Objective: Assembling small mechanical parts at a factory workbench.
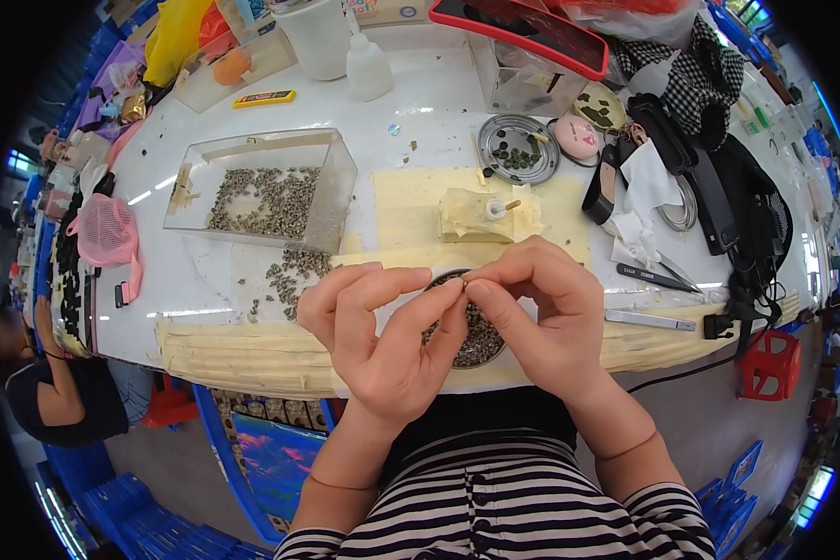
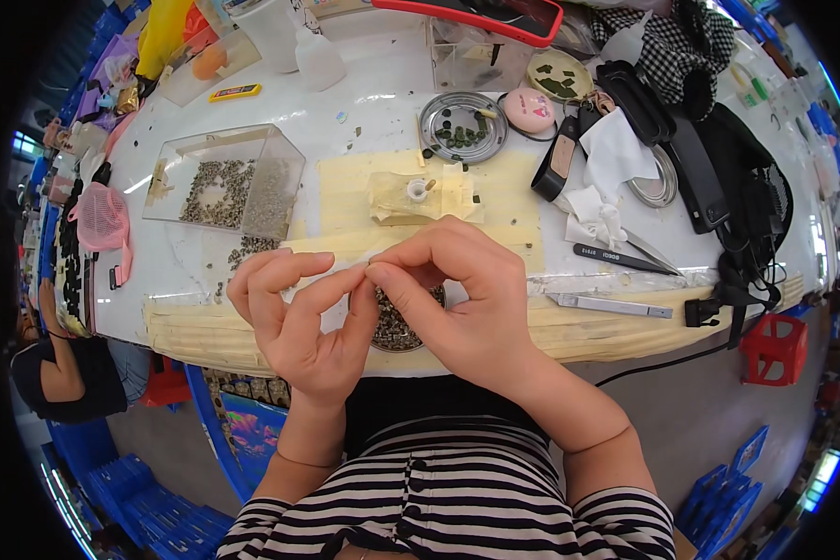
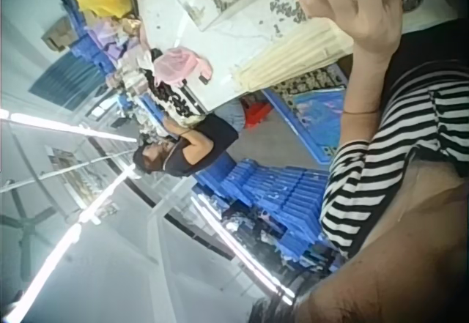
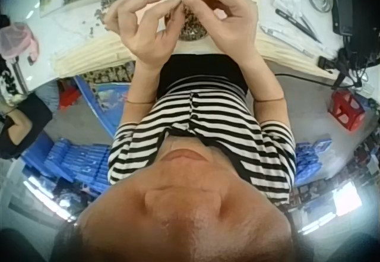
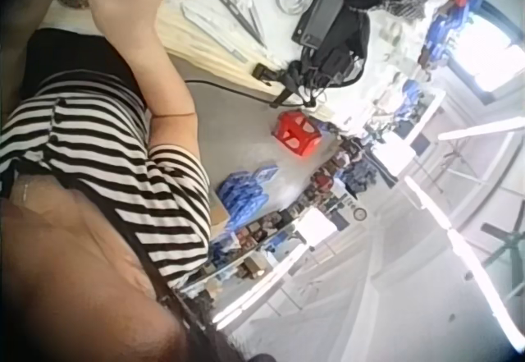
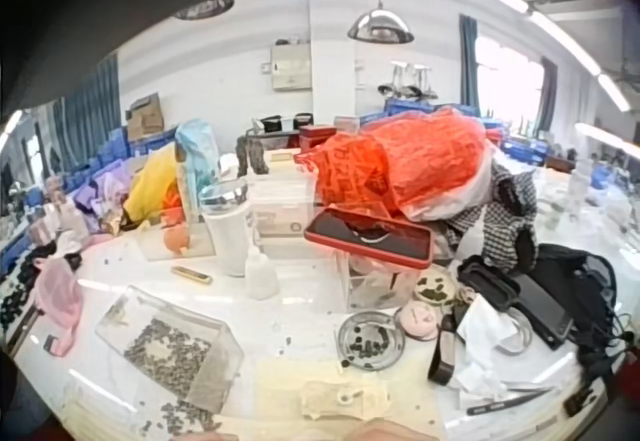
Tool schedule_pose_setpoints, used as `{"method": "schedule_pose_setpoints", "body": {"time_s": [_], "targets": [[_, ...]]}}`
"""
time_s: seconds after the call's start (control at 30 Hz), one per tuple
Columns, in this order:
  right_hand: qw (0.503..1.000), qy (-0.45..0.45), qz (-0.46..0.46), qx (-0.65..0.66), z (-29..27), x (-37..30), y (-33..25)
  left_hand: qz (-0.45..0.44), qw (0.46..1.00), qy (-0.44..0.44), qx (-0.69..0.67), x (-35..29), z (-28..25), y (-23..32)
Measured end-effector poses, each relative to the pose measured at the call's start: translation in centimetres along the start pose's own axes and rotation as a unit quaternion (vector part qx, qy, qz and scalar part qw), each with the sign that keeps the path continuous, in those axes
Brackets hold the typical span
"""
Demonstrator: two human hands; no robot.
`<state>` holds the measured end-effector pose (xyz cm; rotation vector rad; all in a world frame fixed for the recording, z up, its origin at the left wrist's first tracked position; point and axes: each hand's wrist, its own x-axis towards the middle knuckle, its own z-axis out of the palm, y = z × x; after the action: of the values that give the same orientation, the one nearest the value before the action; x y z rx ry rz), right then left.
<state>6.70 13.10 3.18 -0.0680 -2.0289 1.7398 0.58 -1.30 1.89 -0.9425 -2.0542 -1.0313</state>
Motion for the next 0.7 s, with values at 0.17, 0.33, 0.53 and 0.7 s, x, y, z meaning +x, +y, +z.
{"method": "schedule_pose_setpoints", "body": {"time_s": [0.17, 0.33, 0.53, 0.7], "targets": [[0.944, 0.028, -0.252, -0.213, 1.0, 0.1, -0.1, -0.04, 0.999, -0.032, -0.004, 0.3, -0.3, 0.1], [0.958, 0.03, -0.219, -0.185, 1.0, 0.0, 0.2, -0.07, 0.996, -0.023, -0.059, 0.1, -0.2, -0.6], [0.997, -0.027, -0.061, -0.036, 0.1, 0.0, 0.0, -0.043, 0.997, -0.018, -0.067, 0.2, -0.6, -0.3], [0.978, -0.049, 0.125, 0.159, -0.2, -0.2, -0.3, -0.016, 0.998, -0.027, -0.047, 0.2, -0.6, 0.2]]}}
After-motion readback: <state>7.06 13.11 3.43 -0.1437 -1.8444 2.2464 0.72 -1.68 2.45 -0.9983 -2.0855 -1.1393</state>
